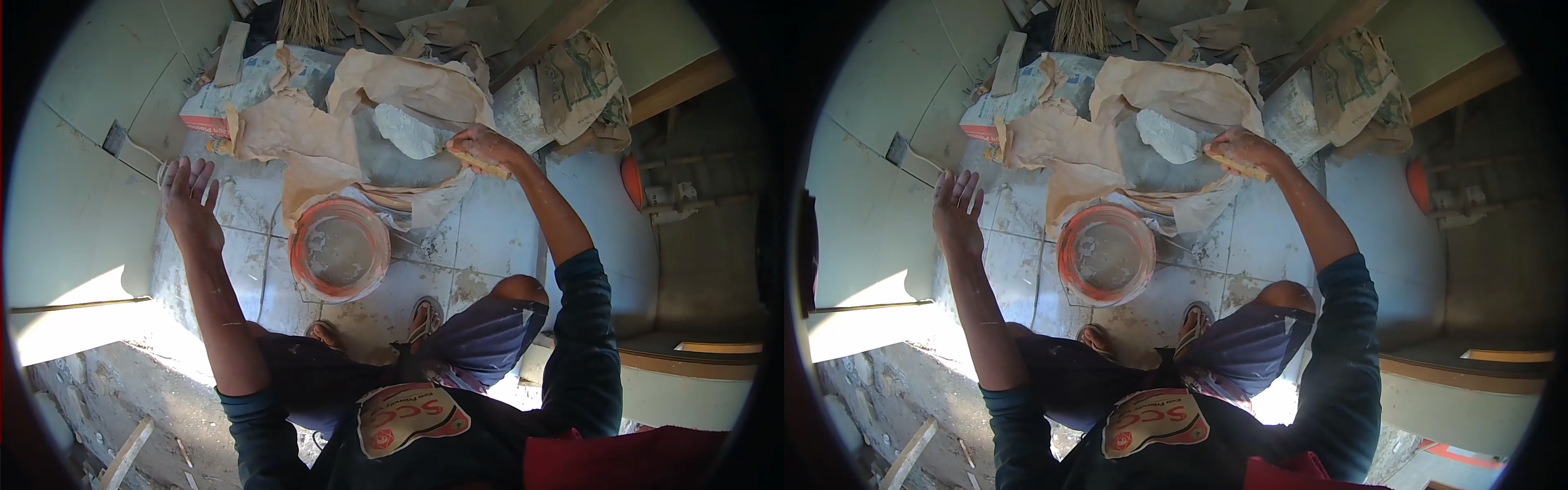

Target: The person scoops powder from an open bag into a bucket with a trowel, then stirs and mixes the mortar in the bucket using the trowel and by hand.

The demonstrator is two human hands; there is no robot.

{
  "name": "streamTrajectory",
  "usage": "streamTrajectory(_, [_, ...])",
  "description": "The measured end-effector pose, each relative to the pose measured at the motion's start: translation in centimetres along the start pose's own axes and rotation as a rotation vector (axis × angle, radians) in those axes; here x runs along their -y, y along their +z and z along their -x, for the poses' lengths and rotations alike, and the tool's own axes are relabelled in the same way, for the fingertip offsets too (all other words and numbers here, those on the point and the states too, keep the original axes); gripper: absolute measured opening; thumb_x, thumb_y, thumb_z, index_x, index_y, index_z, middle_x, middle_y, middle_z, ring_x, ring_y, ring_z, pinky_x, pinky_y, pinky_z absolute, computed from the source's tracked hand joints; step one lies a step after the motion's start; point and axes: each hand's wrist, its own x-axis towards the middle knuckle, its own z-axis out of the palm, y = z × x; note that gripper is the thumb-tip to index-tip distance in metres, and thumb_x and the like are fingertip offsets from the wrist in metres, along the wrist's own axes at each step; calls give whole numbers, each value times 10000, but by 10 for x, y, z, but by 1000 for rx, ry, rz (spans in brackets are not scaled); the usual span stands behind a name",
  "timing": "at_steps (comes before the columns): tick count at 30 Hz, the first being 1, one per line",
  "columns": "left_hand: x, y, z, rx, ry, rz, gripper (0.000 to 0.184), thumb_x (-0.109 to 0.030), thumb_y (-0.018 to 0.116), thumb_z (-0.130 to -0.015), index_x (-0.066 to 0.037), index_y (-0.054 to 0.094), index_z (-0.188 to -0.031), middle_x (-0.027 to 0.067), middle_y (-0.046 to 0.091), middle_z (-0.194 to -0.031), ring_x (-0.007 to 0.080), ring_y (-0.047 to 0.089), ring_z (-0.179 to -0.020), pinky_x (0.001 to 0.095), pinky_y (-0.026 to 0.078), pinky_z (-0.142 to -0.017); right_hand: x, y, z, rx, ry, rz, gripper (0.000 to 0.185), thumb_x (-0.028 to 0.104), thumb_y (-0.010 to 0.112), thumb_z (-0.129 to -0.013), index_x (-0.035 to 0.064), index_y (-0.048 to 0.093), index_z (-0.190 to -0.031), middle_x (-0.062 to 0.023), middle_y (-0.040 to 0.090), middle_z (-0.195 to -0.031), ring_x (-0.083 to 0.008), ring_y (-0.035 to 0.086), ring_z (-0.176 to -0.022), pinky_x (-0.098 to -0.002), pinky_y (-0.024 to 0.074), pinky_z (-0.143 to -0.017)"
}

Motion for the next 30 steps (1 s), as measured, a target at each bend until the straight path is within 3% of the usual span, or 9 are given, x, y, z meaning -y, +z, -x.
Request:
streamTrajectory(9, [6,0,-4,-10,-16,6,612,-259,545,-891,10,272,-1368,160,513,-1208,250,517,-1123,398,362,-962,29,10,62,97,-17,49,325,332,553,-917,32,619,-1022,-15,518,-612,-78,468,-448,-238,396,-406])
streamTrajectory(11, [3,4,-1,-7,1,-31,555,-252,443,-930,22,266,-1379,216,470,-1247,282,485,-1173,413,349,-1007,32,23,74,121,-36,69,350,337,550,-917,28,615,-1071,-11,515,-616,-78,461,-459,-237,397,-421])
streamTrajectory(17, [4,-4,-7,-16,15,-26,579,-226,487,-904,53,280,-1367,231,463,-1248,289,494,-1156,407,351,-1000,19,68,91,294,-16,96,377,319,535,-926,18,593,-1145,-7,513,-630,-69,458,-473,-237,393,-433])
streamTrajectory(23, [6,-2,-9,22,41,-28,583,-231,494,-898,59,290,-1361,235,467,-1239,290,501,-1147,409,353,-994,-10,134,60,437,-32,144,378,356,526,-919,25,608,-1081,-12,514,-650,-72,474,-492,-246,409,-457])
streamTrajectory(24, [8,-4,-12,14,34,0,573,-225,534,-879,42,315,-1338,196,514,-1189,262,531,-1093,399,366,-943,-17,147,48,464,-52,182,391,387,523,-915,29,615,-1042,-19,511,-650,-77,481,-498,-260,421,-468])
streamTrajectory(26, [8,-4,-9,7,22,24,565,-219,575,-861,25,341,-1314,158,561,-1140,233,560,-1040,388,379,-892,-26,177,29,415,-99,257,400,368,531,-903,11,614,-1062,-96,592,-708,-170,578,-591,-314,476,-590])
streamTrajectory(27, [6,-2,-5,21,29,3,566,-219,529,-882,41,315,-1337,198,511,-1191,264,531,-1093,403,366,-942,-41,192,15,416,-95,253,400,368,531,-903,11,614,-1062,-96,592,-708,-170,578,-591,-314,476,-590])
streamTrajectory(29, [3,0,-3,44,44,-15,568,-220,484,-904,57,290,-1360,238,462,-1243,296,501,-1146,418,353,-992,-62,214,-11,214,-437,401,370,315,539,-885,-8,626,-1044,-189,648,-842,-288,631,-775,-368,481,-750])
streamTrajectory(30, [2,-2,-3,31,41,-8,560,-212,478,-906,55,289,-1361,241,462,-1241,298,503,-1143,421,354,-992,-51,215,-9,214,-441,403,370,315,539,-885,-8,626,-1044,-189,648,-842,-288,631,-775,-368,481,-750])
